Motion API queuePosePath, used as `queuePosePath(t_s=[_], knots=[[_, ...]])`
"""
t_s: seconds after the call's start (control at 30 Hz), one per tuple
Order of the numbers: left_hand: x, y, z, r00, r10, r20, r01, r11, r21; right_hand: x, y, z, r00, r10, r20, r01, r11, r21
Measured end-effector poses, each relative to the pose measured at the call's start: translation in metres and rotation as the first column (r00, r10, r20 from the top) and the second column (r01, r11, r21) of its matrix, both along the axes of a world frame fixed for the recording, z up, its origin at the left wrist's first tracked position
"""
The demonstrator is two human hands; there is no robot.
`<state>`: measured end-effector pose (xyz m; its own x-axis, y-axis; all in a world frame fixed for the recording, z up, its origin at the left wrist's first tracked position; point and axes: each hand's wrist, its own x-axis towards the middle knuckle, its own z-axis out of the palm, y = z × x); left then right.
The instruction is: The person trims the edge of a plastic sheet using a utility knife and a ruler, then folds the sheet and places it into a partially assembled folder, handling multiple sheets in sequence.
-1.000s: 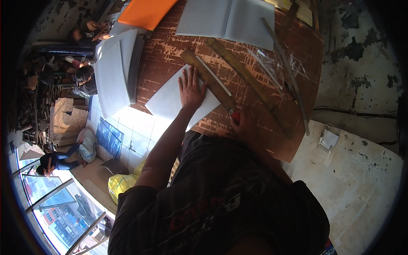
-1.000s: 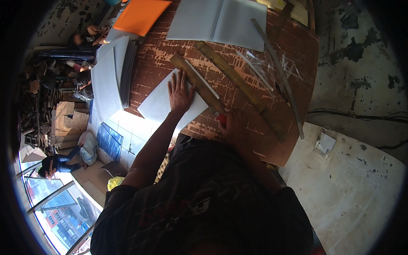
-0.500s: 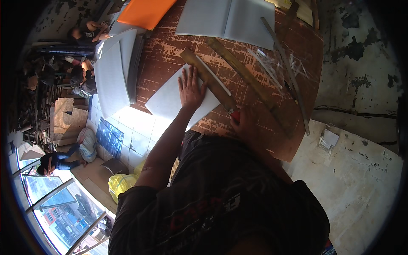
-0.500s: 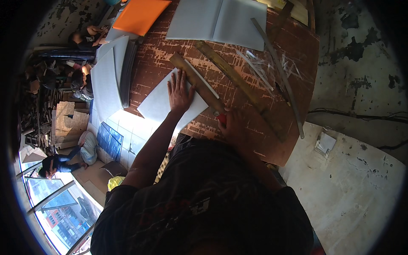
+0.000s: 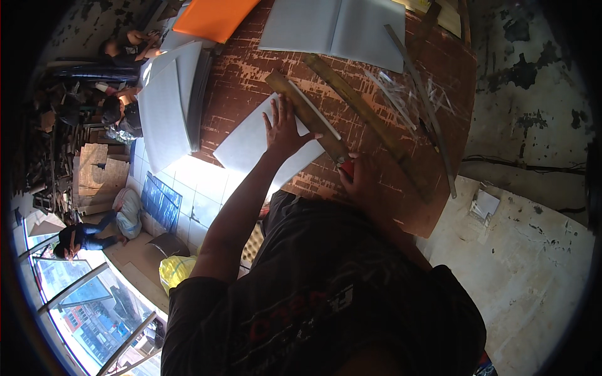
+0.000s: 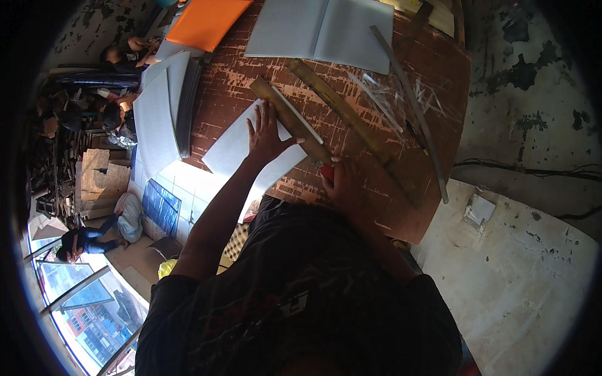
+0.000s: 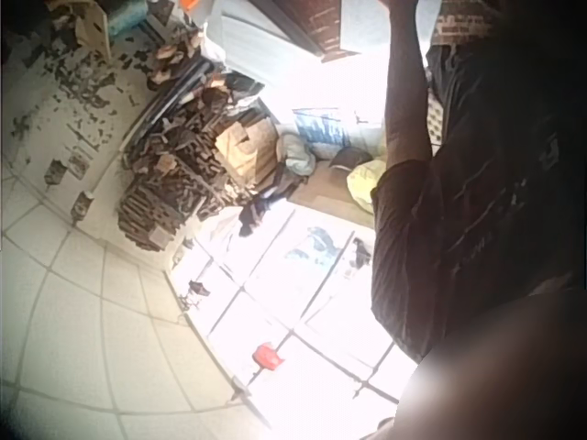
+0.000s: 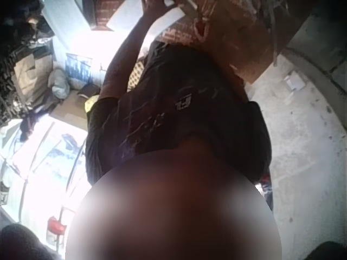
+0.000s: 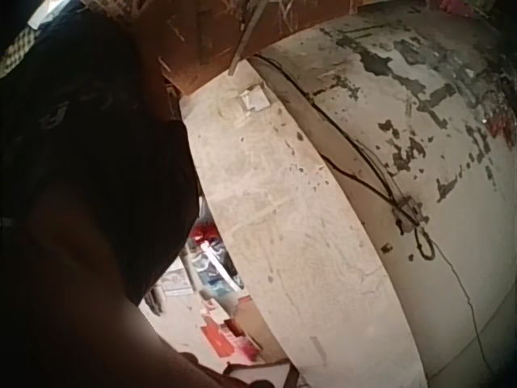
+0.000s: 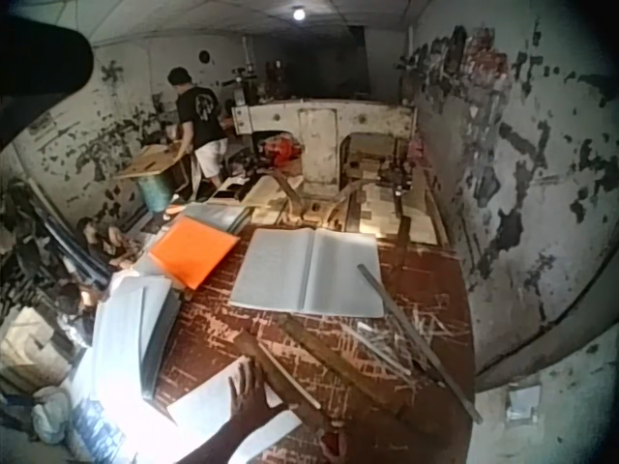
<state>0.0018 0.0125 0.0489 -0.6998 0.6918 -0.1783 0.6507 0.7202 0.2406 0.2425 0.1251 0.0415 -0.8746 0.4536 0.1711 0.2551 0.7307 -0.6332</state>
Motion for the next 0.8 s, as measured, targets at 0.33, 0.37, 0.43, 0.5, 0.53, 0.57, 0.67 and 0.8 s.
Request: queuePosePath(t_s=[0.33, 0.37, 0.43, 0.5, 0.53, 0.57, 0.67, 0.8], knots=[[-0.013, 0.02, 0.016, 0.993, 0.049, 0.11, -0.029, 0.984, -0.175, -0.018, 0.022, 0.021, 0.972, -0.21, 0.108, 0.234, 0.918, -0.32], [-0.015, 0.021, 0.014, 0.991, 0.062, 0.117, -0.041, 0.985, -0.169, -0.026, 0.026, 0.023, 0.974, -0.198, 0.112, 0.223, 0.923, -0.313], [-0.018, 0.021, 0.009, 0.995, 0.011, 0.098, 0.013, 0.971, -0.239, -0.045, 0.037, 0.025, 0.978, -0.208, -0.025, 0.164, 0.834, -0.527], [-0.02, 0.022, 0.01, 0.992, 0.029, 0.127, 0.001, 0.973, -0.231, -0.063, 0.052, 0.022, 0.994, -0.109, 0.03, 0.105, 0.803, -0.587], [-0.021, 0.022, 0.01, 0.988, 0.033, 0.149, 0.002, 0.974, -0.227, -0.073, 0.059, 0.019, 0.997, -0.02, 0.074, 0.064, 0.758, -0.649], [-0.021, 0.023, 0.008, 0.987, 0.048, 0.156, -0.012, 0.974, -0.225, -0.084, 0.064, 0.016, 0.997, -0.004, 0.081, 0.056, 0.76, -0.647], [-0.021, 0.025, 0.004, 0.984, 0.052, 0.173, -0.02, 0.983, -0.183, -0.121, 0.076, 0.001, 0.954, 0.112, 0.277, 0.075, 0.807, -0.585], [-0.024, 0.019, -0.005, 0.988, 0.064, 0.14, -0.046, 0.991, -0.128, -0.182, 0.064, -0.006, 0.947, 0.183, 0.263, -0.137, 0.973, -0.184]])
